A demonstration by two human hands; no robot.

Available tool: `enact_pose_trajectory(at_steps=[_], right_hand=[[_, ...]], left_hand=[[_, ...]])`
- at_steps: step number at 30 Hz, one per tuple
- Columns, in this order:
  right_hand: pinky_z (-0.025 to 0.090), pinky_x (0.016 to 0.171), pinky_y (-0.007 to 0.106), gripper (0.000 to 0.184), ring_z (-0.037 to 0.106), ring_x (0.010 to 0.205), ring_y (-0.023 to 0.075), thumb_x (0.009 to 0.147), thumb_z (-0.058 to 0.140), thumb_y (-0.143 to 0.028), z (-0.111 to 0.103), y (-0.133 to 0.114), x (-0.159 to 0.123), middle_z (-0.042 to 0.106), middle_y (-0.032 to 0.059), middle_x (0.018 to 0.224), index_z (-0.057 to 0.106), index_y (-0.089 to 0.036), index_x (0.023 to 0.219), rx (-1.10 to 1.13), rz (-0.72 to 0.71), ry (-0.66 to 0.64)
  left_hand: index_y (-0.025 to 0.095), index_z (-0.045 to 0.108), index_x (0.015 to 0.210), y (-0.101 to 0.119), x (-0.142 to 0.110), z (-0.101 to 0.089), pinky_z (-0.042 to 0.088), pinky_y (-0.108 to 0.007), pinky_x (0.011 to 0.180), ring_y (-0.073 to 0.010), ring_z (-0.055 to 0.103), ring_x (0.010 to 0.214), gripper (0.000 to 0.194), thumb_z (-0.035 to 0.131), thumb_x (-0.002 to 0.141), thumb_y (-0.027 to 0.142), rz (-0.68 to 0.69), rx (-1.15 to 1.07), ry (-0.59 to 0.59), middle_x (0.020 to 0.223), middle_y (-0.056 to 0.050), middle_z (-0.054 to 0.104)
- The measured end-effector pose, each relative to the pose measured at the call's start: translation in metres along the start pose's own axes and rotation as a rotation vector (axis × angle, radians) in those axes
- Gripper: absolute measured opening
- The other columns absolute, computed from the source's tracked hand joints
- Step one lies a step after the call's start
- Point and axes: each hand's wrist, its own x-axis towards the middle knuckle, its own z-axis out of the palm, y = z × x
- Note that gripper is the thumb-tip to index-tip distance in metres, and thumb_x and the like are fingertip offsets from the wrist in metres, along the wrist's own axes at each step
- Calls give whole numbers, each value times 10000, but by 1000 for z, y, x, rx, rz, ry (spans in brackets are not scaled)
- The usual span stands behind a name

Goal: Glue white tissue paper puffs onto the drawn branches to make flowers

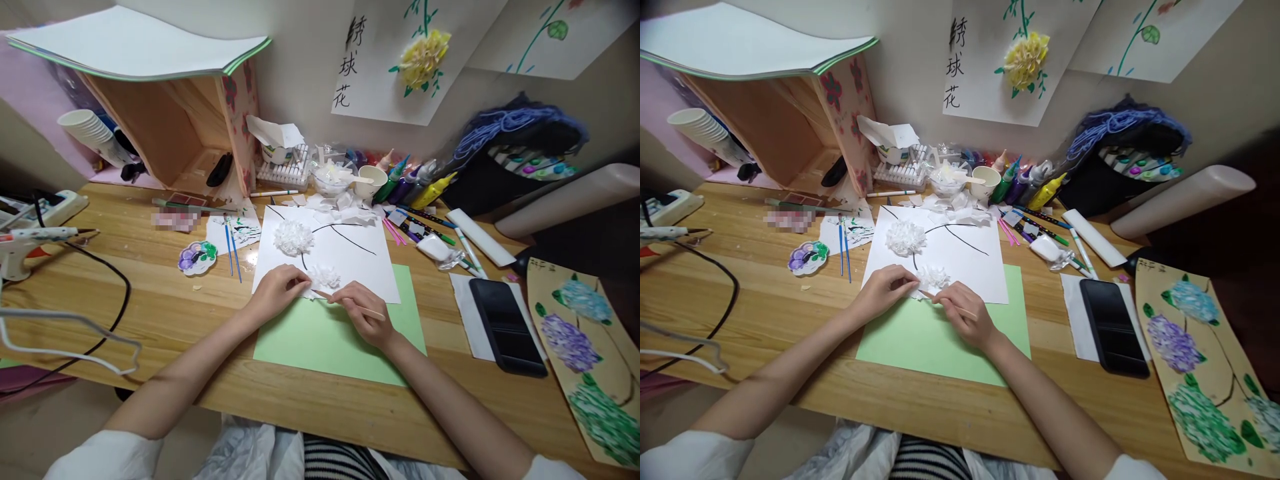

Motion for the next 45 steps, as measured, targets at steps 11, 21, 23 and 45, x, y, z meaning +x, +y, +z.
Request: enact_pose_trajectory(at_steps=[11, 21, 23, 45], right_hand=[[438, 693, 316, 182, 542, 768, 174, 908, 394, -172, 4, 2, 5, 626, 60, 822, 569, -202, 944, -132, -28, -92], [402, 612, 283, 277, 543, 659, 160, 934, 325, -226, 21, -11, 35, 556, 28, 663, 450, -210, 687, -206, 151, -6], [402, 607, 277, 282, 541, 646, 154, 933, 328, -223, 21, -11, 36, 556, 24, 653, 463, -207, 685, -196, 119, 9], [368, 558, 262, 267, 518, 571, 138, 932, 313, -227, 19, -18, 56, 552, 11, 613, 414, -207, 686, -330, 99, -77]], left_hand=[[184, 613, 854, -1, 0, 3, 424, -257, 666, -134, 556, 725, 135, 519, 837, 278, -2, -10, 40, 792, -16, 624], [183, 591, 830, -3, -2, 8, 414, -249, 656, -133, 543, 726, 122, 501, 845, 265, 8, 11, 78, 761, -7, 595], [184, 587, 826, -3, -2, 9, 411, -246, 655, -127, 538, 719, 109, 509, 841, 257, 12, 11, 83, 756, 0, 590], [180, 595, 858, -3, -1, 9, 416, -247, 648, -127, 548, 707, 113, 511, 833, 251, -21, -18, 98, 777, -6, 623]])
